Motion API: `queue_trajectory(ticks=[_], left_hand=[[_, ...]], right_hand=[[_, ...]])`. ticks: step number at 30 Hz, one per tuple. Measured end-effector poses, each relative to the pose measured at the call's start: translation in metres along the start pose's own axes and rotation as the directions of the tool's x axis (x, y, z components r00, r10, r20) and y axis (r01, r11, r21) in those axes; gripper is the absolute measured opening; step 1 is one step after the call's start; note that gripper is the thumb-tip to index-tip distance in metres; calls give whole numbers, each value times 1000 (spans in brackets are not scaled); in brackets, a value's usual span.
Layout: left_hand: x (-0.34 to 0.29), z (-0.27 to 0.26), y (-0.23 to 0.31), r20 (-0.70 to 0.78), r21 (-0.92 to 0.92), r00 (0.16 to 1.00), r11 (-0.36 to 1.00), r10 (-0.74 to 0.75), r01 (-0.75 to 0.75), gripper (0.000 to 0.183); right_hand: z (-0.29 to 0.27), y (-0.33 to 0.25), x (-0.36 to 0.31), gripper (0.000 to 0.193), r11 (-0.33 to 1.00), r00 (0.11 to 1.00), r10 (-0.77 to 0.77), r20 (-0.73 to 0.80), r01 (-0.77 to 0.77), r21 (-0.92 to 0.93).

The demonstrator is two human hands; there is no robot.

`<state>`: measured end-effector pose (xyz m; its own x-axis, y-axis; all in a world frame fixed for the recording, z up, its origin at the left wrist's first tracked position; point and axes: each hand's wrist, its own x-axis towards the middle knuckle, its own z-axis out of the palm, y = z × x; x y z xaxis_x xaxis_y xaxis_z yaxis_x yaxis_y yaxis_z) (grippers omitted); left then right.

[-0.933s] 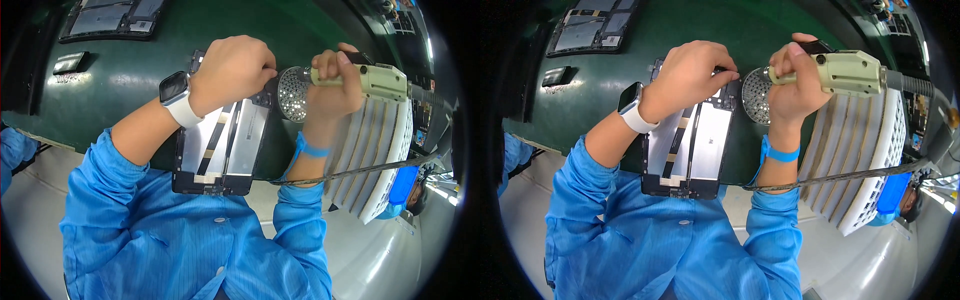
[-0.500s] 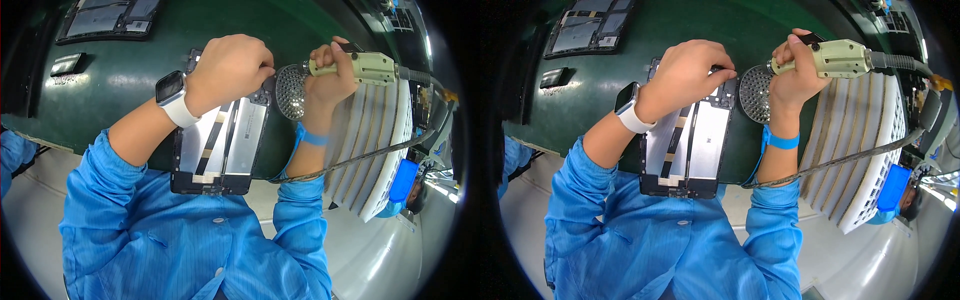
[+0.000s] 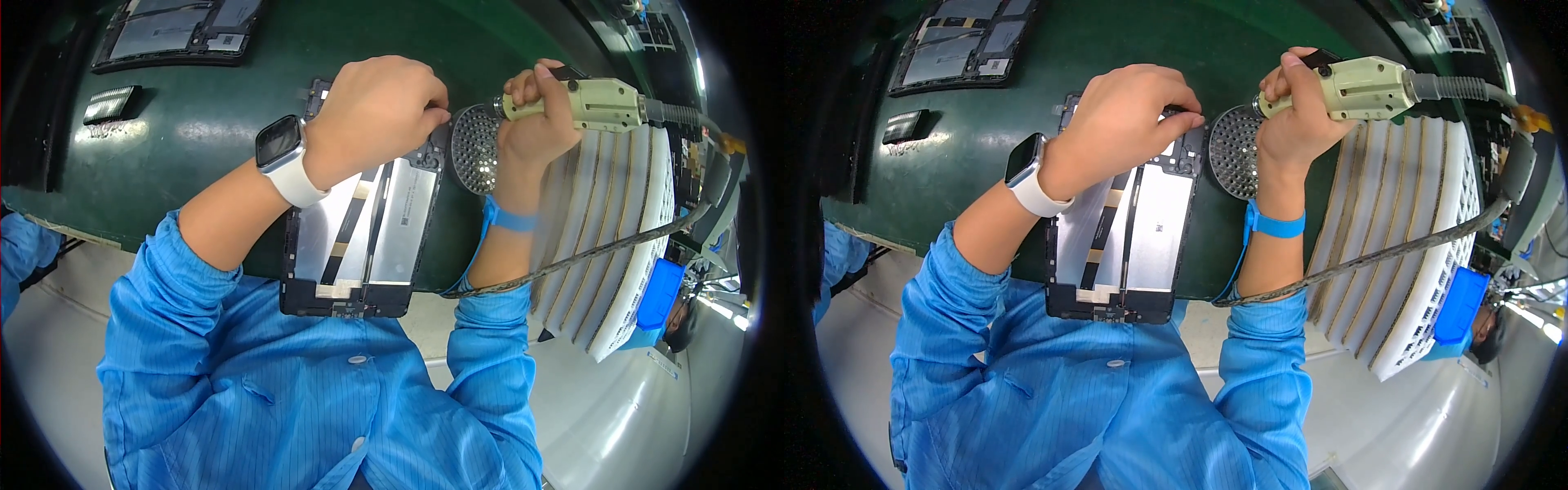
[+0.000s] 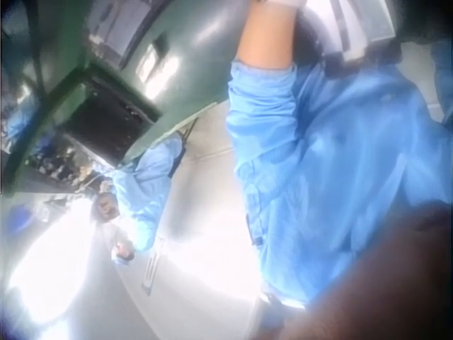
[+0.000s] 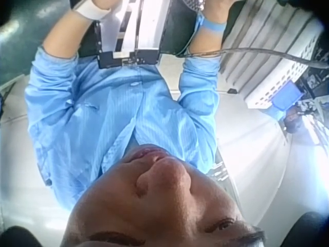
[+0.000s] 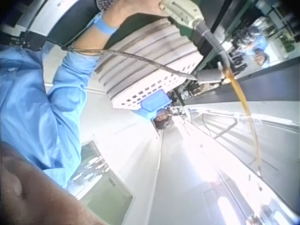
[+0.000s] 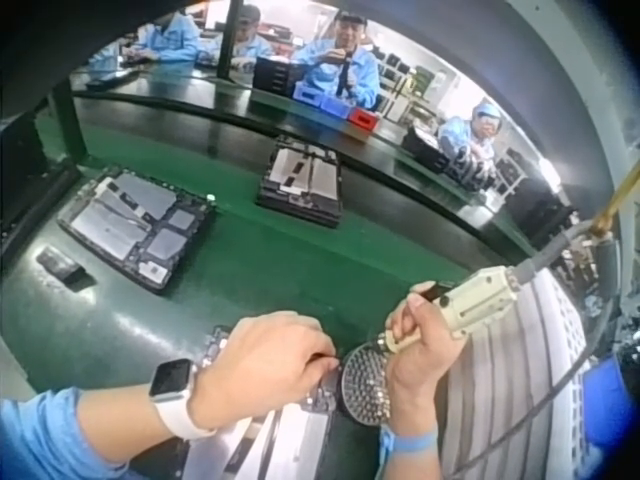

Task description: The person assembles tablet devices by fitting components onto tablet frames, driving screws with an electric screwdriver, and placing the devices on the conveyor belt.

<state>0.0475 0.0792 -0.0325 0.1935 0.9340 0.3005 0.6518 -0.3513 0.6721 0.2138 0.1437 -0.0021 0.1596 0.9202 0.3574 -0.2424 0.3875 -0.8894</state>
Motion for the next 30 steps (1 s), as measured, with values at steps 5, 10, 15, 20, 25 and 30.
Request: queue_trajectory(ticks=[5,10,15,20,25,30], left_hand=[[1,0,1,3,-17,1000,1000,3,-2,15],[0,-1,0,21,-42,999,999,-34,35,14],[0,1,-1,20,-42,999,999,-32,32,14],[-2,-3,1,18,-42,998,997,-57,58,14],[1,0,0,11,-65,999,997,-38,38,13],[0,-3,1,24,-65,999,997,-37,39,12]], right_hand=[[-1,-1,-1,3,1000,1000,-1,-2,1,-9],[5,-19,-11,15,1000,1000,-10,-16,10,21],[18,-41,-42,22,983,983,91,161,-115,142],[24,-37,-52,21,981,963,151,223,-175,88],[21,-37,-52,18,974,961,160,226,-191,124],[20,-37,-52,16,974,946,165,279,-201,103]])
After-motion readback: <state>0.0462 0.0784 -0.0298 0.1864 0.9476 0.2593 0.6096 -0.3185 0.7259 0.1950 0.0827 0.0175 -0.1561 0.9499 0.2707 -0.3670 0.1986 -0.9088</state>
